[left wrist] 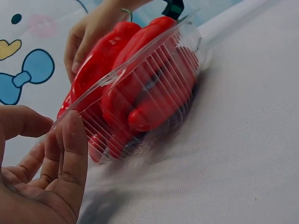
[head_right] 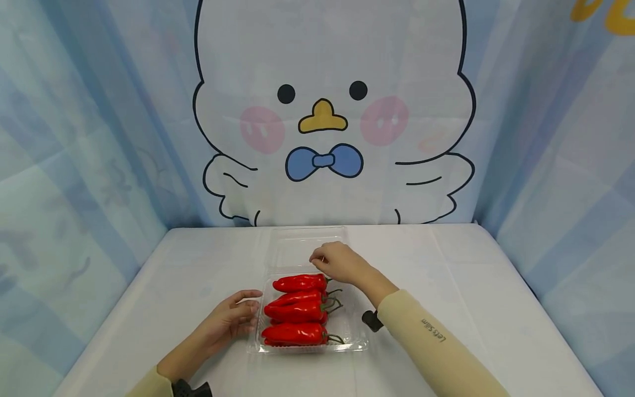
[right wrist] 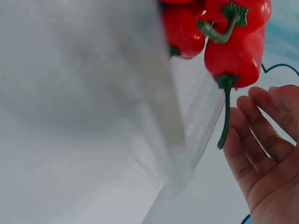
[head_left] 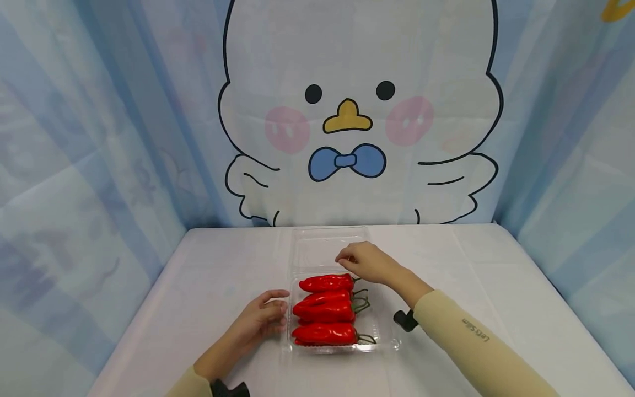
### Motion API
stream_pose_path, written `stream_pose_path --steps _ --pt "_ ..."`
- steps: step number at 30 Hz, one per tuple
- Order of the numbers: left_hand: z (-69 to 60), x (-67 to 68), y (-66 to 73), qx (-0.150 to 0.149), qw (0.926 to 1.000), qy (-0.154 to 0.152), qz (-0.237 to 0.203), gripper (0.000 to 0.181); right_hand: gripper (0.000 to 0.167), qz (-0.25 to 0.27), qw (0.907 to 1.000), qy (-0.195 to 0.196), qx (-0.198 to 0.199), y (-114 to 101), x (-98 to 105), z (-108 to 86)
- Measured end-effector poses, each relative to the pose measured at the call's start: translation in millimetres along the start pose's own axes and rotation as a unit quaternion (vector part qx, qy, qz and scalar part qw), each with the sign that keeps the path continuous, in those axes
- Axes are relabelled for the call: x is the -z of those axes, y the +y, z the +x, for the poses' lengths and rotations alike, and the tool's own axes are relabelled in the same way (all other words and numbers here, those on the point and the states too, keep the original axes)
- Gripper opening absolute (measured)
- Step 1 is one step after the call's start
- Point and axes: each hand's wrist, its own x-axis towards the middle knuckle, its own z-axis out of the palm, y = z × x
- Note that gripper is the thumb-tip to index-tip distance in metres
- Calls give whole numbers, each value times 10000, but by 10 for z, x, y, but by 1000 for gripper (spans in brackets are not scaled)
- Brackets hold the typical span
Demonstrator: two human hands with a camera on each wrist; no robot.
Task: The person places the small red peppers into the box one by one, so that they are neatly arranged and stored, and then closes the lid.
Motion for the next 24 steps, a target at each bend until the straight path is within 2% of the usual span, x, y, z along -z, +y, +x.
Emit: stream_pose_path --steps 3,6,9,11,13,15,17,19,24 --pt "12 12 5 36 9999 54 93 52 19 91 9992 266 -269 89 20 -32" --pt "39 17 9 62 9992 245 298 49 19 125 9948 707 -719 175 41 -76" --pt "85 3 38 127 9966 589 558 47 19 289 9838 1182 -1313 258 74 -135" --pt "123 -14 71 180 9942 808 687 45 21 478 9748 1318 -1734 312 103 -178" --pt "168 -33 111 208 9920 988 764 43 27 726 9673 1181 -2122 366 134 -224" --pt "216 -48 148 202 9906 1090 800 41 35 1057 9575 843 -2548 417 148 -262" --pt "267 -55 183 186 9903 1137 782 39 44 1464 9444 449 -2909 458 155 -300" --pt "318 -57 211 154 9903 1159 755 39 51 1985 9263 128 -3200 495 139 -334" --pt "427 -46 238 146 9909 1160 670 40 54 3261 8849 -211 -3320 569 78 -406"
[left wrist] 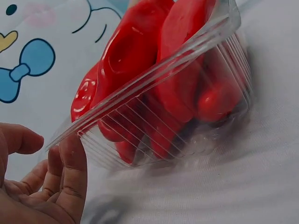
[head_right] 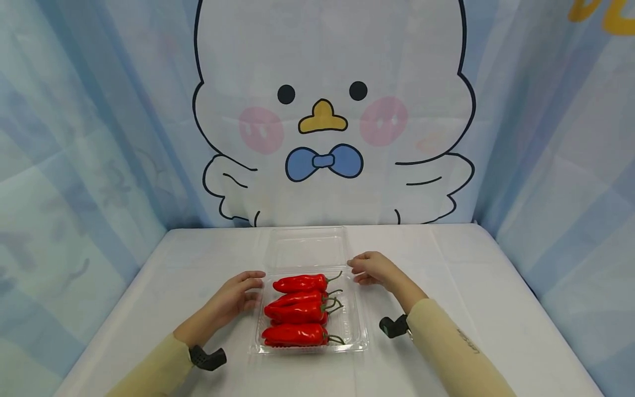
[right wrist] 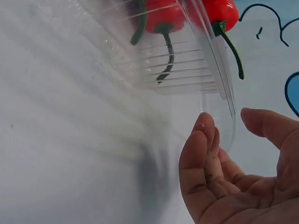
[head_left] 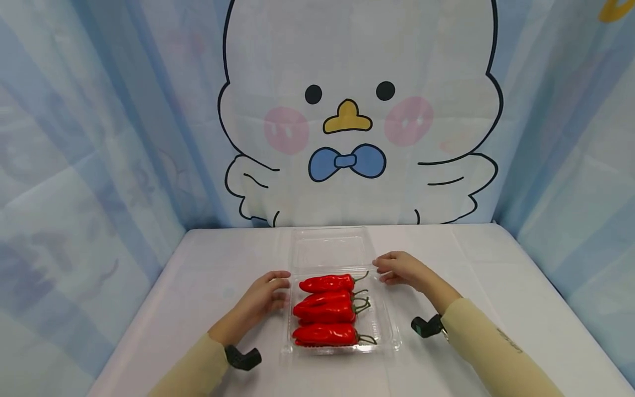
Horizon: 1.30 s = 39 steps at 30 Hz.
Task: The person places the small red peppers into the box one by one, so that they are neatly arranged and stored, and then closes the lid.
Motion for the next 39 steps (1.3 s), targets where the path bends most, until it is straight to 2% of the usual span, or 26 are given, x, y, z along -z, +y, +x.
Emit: stream_pose_path --steps 3,6,11,18,21,27,29,36,39 --pt "42 0 3 34 10000 29 -49 40 54 480 9985 -274 1 45 -2 7" --pt "78 -4 12 29 9999 19 -104 40 55 768 9964 -348 -21 75 -17 21" --pt "134 -12 38 -15 9997 -57 -246 41 57 1080 9941 -120 20 102 -50 53" --pt "220 -62 47 -61 9996 62 -252 39 57 1370 9892 -2 520 84 -33 65" --pt "251 -77 53 -113 9995 54 -278 38 49 1414 9878 83 651 89 -20 78" --pt "279 -87 54 -216 9990 -34 -383 34 17 1695 9822 253 769 127 -46 82" --pt "284 -89 51 -265 9988 -80 -411 33 11 1768 9803 272 842 142 -55 73" --pt "269 -88 40 -527 9968 -31 -594 26 14 1862 9769 180 1034 160 -67 35" --pt "256 -78 31 -654 9960 30 -605 25 25 1795 9790 164 949 162 -78 21"
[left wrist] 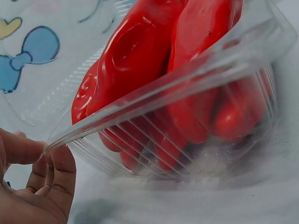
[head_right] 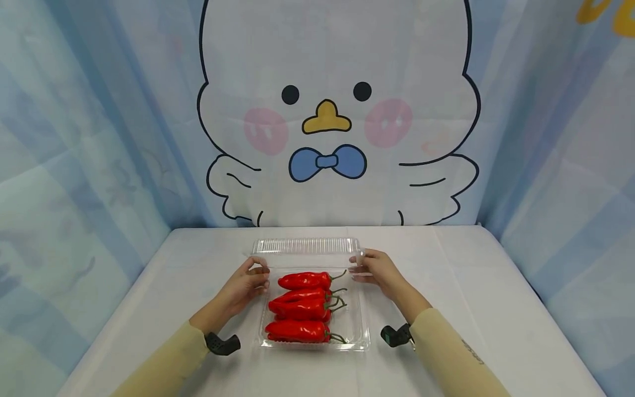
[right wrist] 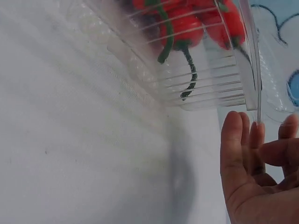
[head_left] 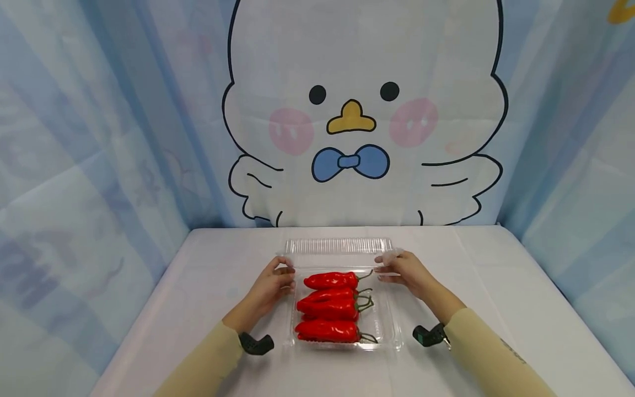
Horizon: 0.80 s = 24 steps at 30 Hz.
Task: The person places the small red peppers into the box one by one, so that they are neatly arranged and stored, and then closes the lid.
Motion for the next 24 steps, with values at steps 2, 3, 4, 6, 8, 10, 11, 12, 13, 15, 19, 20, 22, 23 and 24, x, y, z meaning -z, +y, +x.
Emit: stream_pose_path --steps 2,3,4,6,8,10,11,12,13,15,19,20,22,23,24 --pt "-6 7 -5 -50 10000 6 1 25 36 -29 10000 34 -75 3 -1 -16" --pt "-6 12 -9 -56 10000 6 1 25 39 -27 9999 57 -110 5 -1 -25" --pt "-9 15 -11 -54 10000 12 -23 25 40 -36 9999 43 -115 8 2 -36" --pt "-16 19 -17 -30 10000 39 -44 25 37 -54 9999 21 -117 15 10 -56" --pt "-31 24 -23 -75 9999 70 24 24 28 -145 9998 36 -104 26 21 -83" --pt "-50 25 -28 -157 9998 110 111 22 22 -323 9993 90 -137 34 31 -115" --pt "-63 26 -29 -191 9995 125 205 21 22 -442 9989 87 -142 39 38 -133" --pt "-79 27 -29 -232 9992 119 305 19 23 -566 9982 99 -145 43 42 -153" --pt "-93 28 -32 -266 9988 119 386 16 24 -701 9974 109 -152 49 48 -175" --pt "-121 31 -35 -255 9984 99 488 12 26 -917 9957 39 -120 58 57 -224" --pt "-187 48 -52 -64 9991 92 406 16 30 -1125 9935 -188 57 77 81 -336" --pt "-206 56 -56 -17 9993 76 355 18 33 -1133 9932 -262 94 78 88 -371" --pt "-250 71 -60 -9 9993 11 374 20 38 -1094 9933 -348 97 82 106 -447" --pt "-272 82 -66 -34 9989 -40 468 21 41 -1087 9932 -401 94 83 115 -490" --pt "-296 92 -66 -75 9980 -95 613 23 44 -1086 9930 -452 79 83 125 -537"
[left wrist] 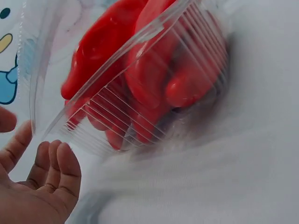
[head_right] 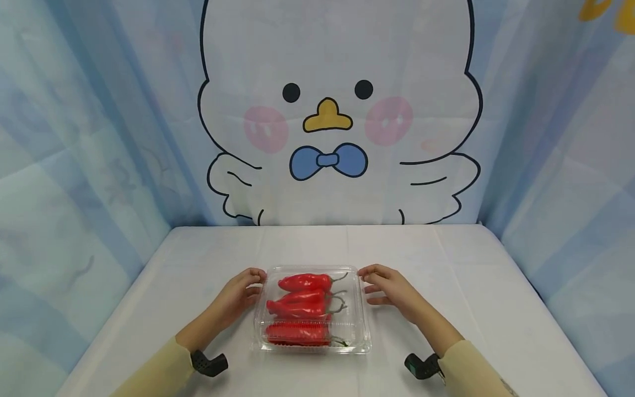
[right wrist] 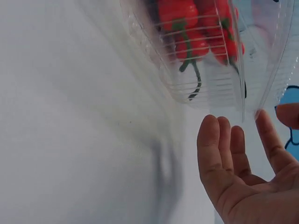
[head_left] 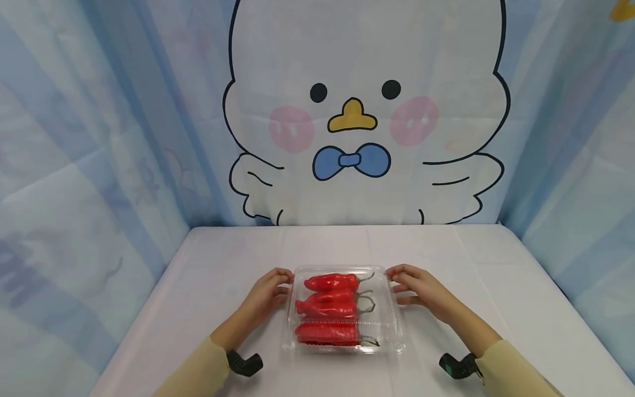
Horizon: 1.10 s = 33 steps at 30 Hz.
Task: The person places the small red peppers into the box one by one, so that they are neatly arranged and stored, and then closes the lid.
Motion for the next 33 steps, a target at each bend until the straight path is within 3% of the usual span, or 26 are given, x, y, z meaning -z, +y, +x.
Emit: stream_pose_path --steps 6,10,13,16,21,27,30,33 --pt "-186 66 10 -311 9938 -320 1014 43 66 152 9991 -167 -348 23 -36 -255" --pt "-305 69 6 -188 9924 -435 1135 59 81 294 9967 -390 -645 64 -72 -419" --pt "-404 75 3 -20 9932 -494 1056 68 83 358 9941 -532 -870 97 -100 -516" --pt "-490 92 -10 129 9939 -646 889 70 78 448 9915 -728 -983 134 -111 -588" --pt "-603 125 -27 288 9924 -972 700 63 50 617 9867 -1146 -975 181 -122 -667" --pt "-707 186 -54 453 9868 -1364 741 42 17 995 9780 -1633 -831 247 -160 -714" --pt "-733 204 -66 678 9806 -1680 745 28 13 1097 9746 -1750 -862 277 -186 -724" --pt "-742 207 -70 847 9742 -1910 849 19 20 1077 9725 -1868 -880 293 -217 -729"
